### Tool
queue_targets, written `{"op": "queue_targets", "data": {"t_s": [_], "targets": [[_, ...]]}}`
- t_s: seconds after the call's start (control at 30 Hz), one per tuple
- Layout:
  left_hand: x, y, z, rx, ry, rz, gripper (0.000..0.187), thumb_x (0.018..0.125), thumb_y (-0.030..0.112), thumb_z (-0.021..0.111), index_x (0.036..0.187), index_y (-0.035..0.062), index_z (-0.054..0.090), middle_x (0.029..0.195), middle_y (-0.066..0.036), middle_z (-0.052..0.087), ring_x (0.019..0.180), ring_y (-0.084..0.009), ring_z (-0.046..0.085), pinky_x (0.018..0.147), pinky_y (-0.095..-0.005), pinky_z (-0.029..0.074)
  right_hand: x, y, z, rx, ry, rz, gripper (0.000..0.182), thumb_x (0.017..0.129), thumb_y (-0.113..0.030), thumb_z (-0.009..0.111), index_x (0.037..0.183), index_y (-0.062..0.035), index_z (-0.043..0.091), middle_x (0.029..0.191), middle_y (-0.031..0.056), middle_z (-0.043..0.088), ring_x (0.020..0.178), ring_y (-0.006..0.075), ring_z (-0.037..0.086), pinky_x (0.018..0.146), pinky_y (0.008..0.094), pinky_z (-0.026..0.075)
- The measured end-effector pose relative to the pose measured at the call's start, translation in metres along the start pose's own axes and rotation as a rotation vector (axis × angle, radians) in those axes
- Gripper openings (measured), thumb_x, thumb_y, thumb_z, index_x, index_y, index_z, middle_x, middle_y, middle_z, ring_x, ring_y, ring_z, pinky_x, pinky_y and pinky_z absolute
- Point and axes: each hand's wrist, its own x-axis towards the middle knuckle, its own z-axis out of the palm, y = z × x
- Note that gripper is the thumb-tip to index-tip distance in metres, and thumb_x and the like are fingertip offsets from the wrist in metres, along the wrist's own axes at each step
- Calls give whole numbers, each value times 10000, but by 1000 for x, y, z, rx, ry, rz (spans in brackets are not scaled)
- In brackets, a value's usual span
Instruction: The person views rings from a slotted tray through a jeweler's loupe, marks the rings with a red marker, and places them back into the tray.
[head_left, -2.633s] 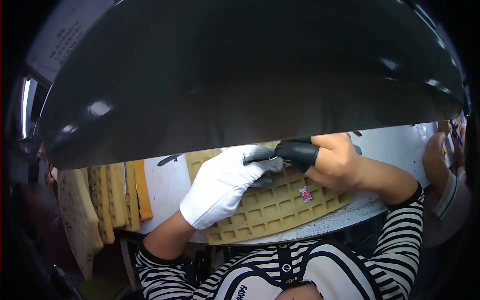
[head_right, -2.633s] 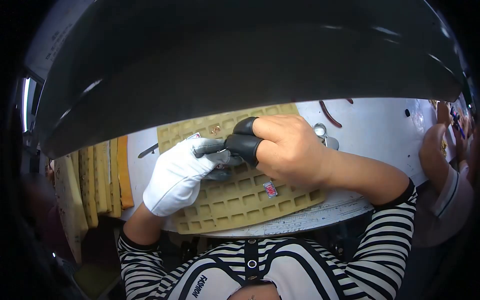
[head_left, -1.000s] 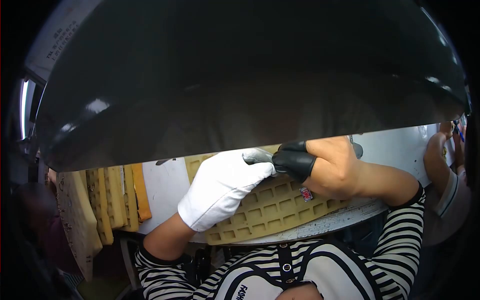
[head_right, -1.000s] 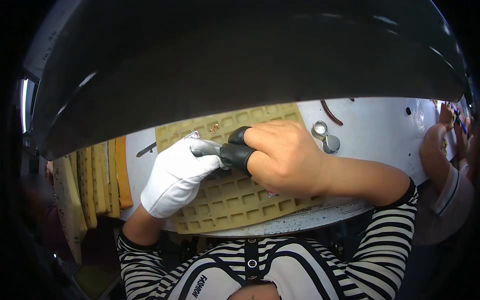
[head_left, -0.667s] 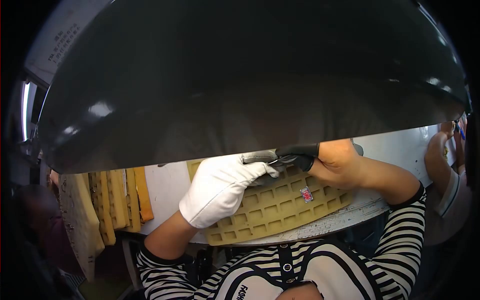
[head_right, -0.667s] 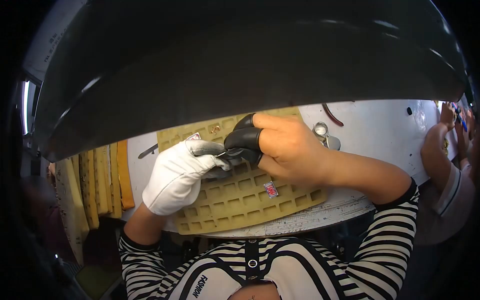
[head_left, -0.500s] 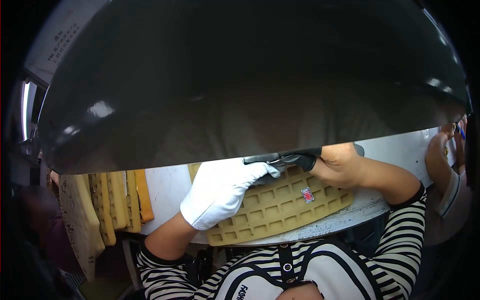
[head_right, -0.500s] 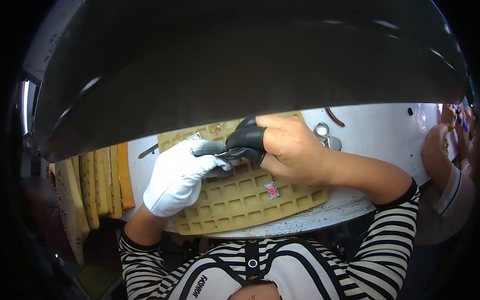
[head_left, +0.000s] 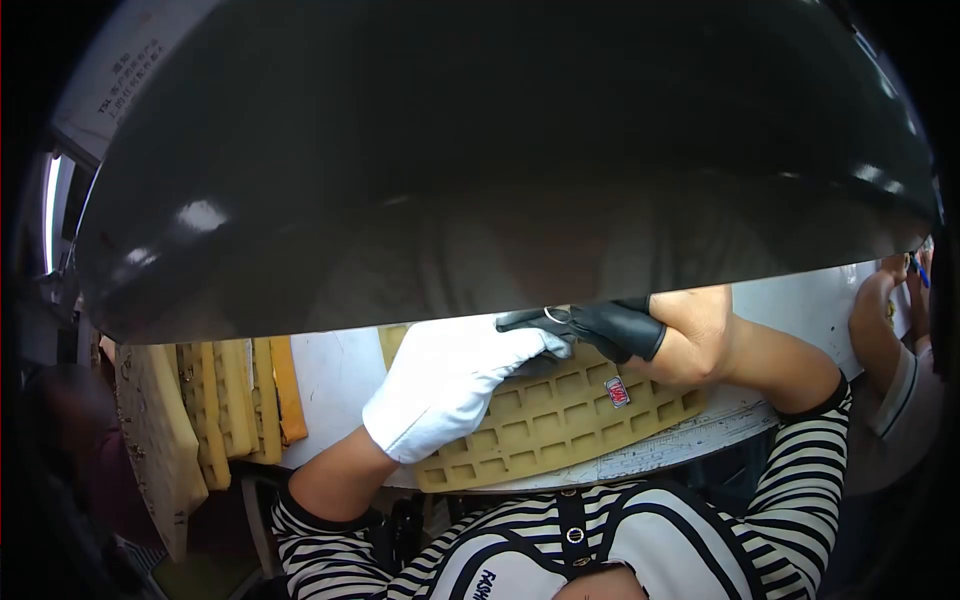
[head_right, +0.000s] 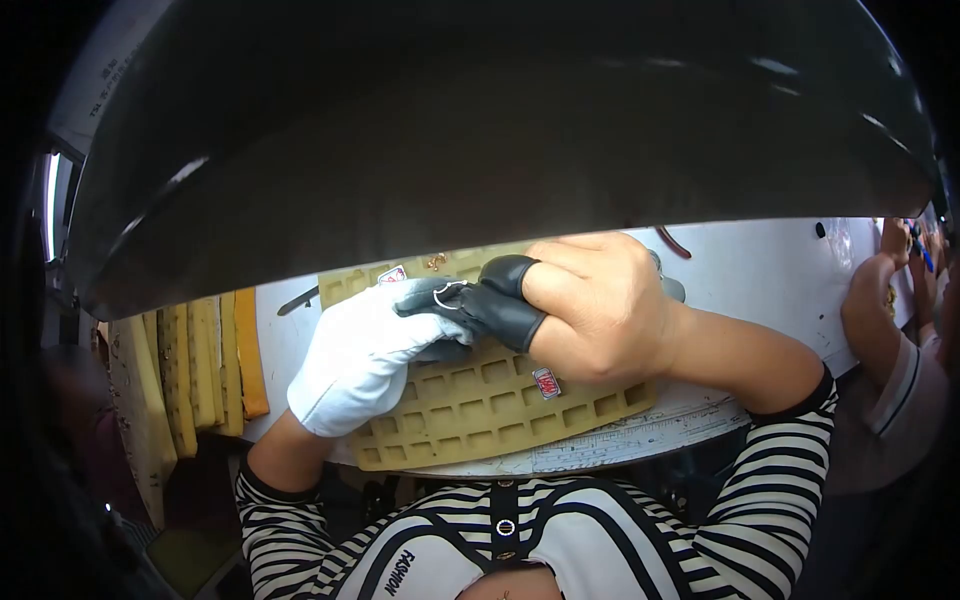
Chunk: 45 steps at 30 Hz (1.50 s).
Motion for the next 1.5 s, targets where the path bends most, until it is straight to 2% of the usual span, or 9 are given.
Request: {"op": "queue_targets", "data": {"t_s": [0.13,0.27,0.33,0.43,0.53,0.63,1.03,1.27,1.5], "targets": [[-1,11,5,133,48,-167,276,907,198,604,1083,-15,625,945,-47,644,841,-78,594,752,-221,483,-1,-2,-1,-195,-29,-192,158,461,-91,614,512,-47,471,641,99,569,536,171,572,409,268,444],[-4,8,2,211,25,-55,243,920,158,572,1089,-11,613,926,-53,643,831,-94,603,733,-229,497,-8,-1,5,-226,-38,-224,207,450,-137,588,477,-69,395,592,65,518,513,166,511,387,267,375],[-4,2,-1,193,18,-32,230,927,138,556,1095,-10,607,923,-56,643,825,-104,608,728,-233,503,-8,-2,5,-203,-60,-219,179,458,-144,589,494,-64,433,594,60,505,515,164,502,390,273,372],[-6,-2,-5,529,-38,301,194,902,42,532,1078,15,609,923,-77,651,815,-157,634,718,-254,517,-4,-4,8,-71,-22,-86,198,460,-135,618,625,-39,565,628,66,523,524,177,520,407,291,396],[-8,2,-2,367,18,265,293,968,249,476,1008,19,654,868,-69,677,762,-121,631,721,-244,501,-1,-6,5,77,-26,129,316,510,-84,674,815,-3,675,668,73,559,530,194,547,443,312,439],[-6,-1,-3,530,3,318,312,971,263,472,1010,10,650,888,-76,680,780,-119,636,729,-245,506,5,-10,3,168,-88,301,231,636,-38,695,862,11,682,687,84,595,550,197,574,489,304,470],[-7,2,1,206,-15,166,319,964,274,482,984,15,667,878,-75,681,785,-112,634,741,-240,509,8,-13,2,372,-133,461,193,710,-44,694,889,23,674,762,105,636,607,199,604,520,293,479],[-3,16,11,444,-20,-97,335,923,334,508,961,53,686,848,-111,664,775,-196,643,729,-277,497,1,-12,7,547,-166,579,183,741,-35,675,919,4,662,764,94,597,608,178,591,505,278,469],[-3,16,28,454,200,87,324,861,334,627,990,38,657,816,-130,641,749,-217,631,689,-297,483,5,-14,4,512,-60,611,103,819,-68,648,907,-16,644,755,46,625,643,125,559,590,259,446]]}}
